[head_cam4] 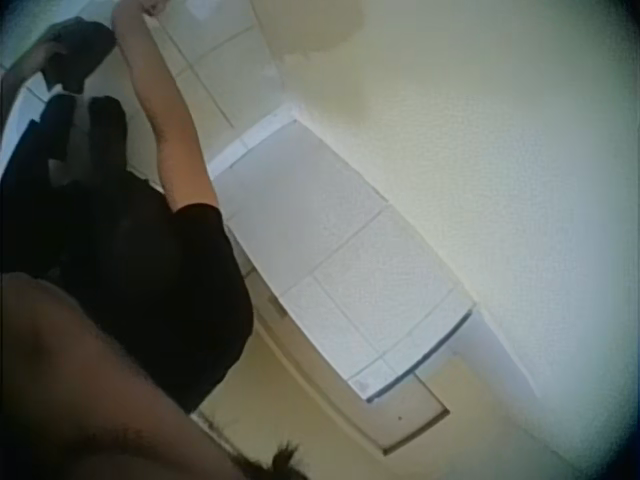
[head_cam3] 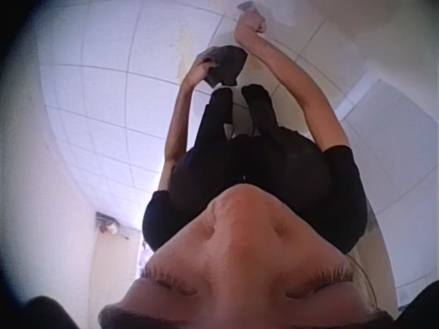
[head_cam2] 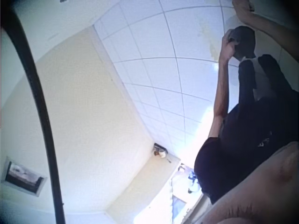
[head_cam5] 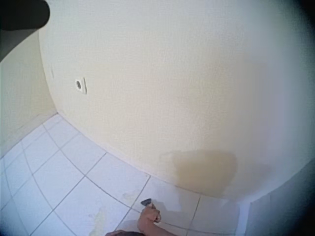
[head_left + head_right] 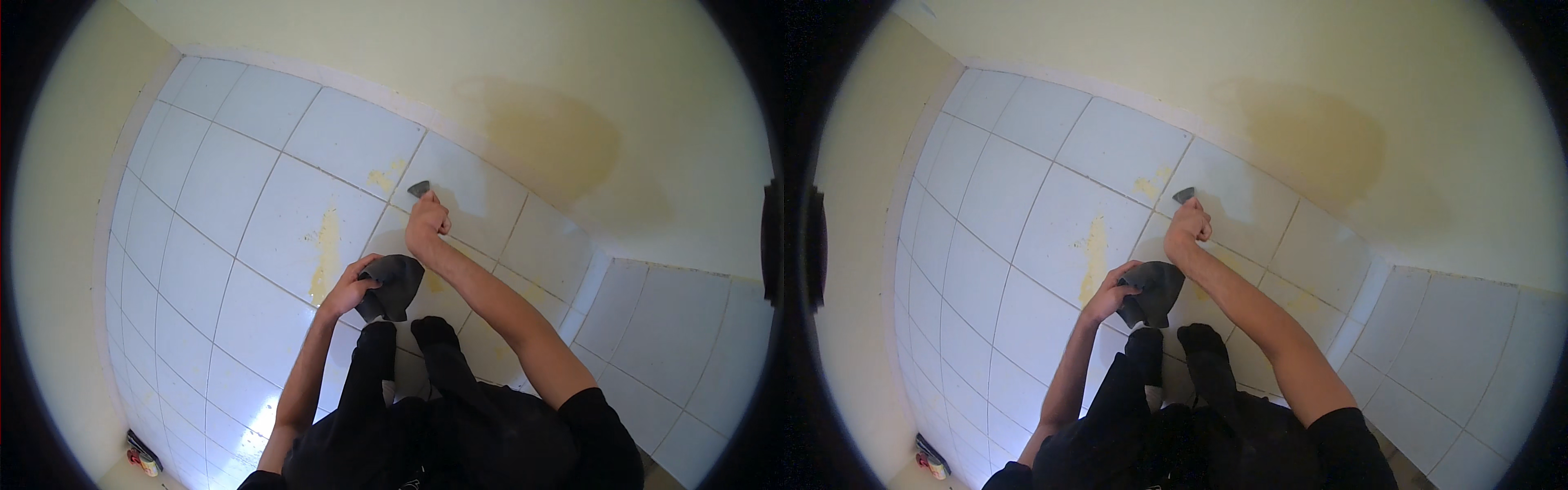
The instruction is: The person scrapes yellow residue from tiled flooring using a putty knife and wipes the surface with a dark cloth.
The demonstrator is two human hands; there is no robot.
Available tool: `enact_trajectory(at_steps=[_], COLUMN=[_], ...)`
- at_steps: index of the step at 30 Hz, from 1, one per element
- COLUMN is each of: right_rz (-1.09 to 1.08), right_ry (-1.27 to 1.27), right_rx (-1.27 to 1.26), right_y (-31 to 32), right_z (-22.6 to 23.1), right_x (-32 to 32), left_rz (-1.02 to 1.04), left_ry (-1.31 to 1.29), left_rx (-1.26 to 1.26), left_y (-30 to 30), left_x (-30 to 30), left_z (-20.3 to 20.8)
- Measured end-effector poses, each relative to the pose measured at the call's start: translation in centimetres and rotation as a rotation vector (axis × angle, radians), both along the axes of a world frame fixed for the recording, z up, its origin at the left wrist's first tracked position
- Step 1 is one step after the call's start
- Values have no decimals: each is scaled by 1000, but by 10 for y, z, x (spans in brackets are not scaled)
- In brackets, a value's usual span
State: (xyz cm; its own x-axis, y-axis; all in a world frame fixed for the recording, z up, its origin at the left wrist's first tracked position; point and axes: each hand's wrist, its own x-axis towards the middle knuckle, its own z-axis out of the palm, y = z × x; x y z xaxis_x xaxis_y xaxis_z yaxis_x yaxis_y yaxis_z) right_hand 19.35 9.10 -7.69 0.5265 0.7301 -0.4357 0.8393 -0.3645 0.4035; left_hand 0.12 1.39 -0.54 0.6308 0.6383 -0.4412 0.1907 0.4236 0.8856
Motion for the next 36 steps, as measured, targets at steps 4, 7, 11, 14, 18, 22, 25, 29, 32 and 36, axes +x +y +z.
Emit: enact_trajectory(at_steps=[4,7,11,14,18,22,25,29,32,36], right_rz=[39,174,-22,7,168,117,246,98,338,253], right_ry=[255,131,148,227,146,-182,11,213,-51,-142], right_rx=[64,147,197,369,105,126,232,191,-115,126], right_y=[25,-4,-29,-15,-10,-34,-28,-11,-31,-23], right_z=[19,-3,-12,-13,-7,-23,-9,-2,-9,-6], right_x=[23,25,19,36,24,-1,7,21,7,10], left_rz=[67,46,86,59,42,53,61,27,50,82], left_ry=[-43,-26,-5,-20,-12,-2,3,-18,-16,10], left_rx=[-42,-32,-32,-53,-56,-48,-41,-35,-39,-40], left_y=[-3,-2,-5,-1,-3,-1,-2,-2,-2,-1], left_x=[-1,5,-1,2,1,11,5,4,2,-6], left_z=[-6,3,-5,-8,-7,-5,-1,-8,-7,-10])
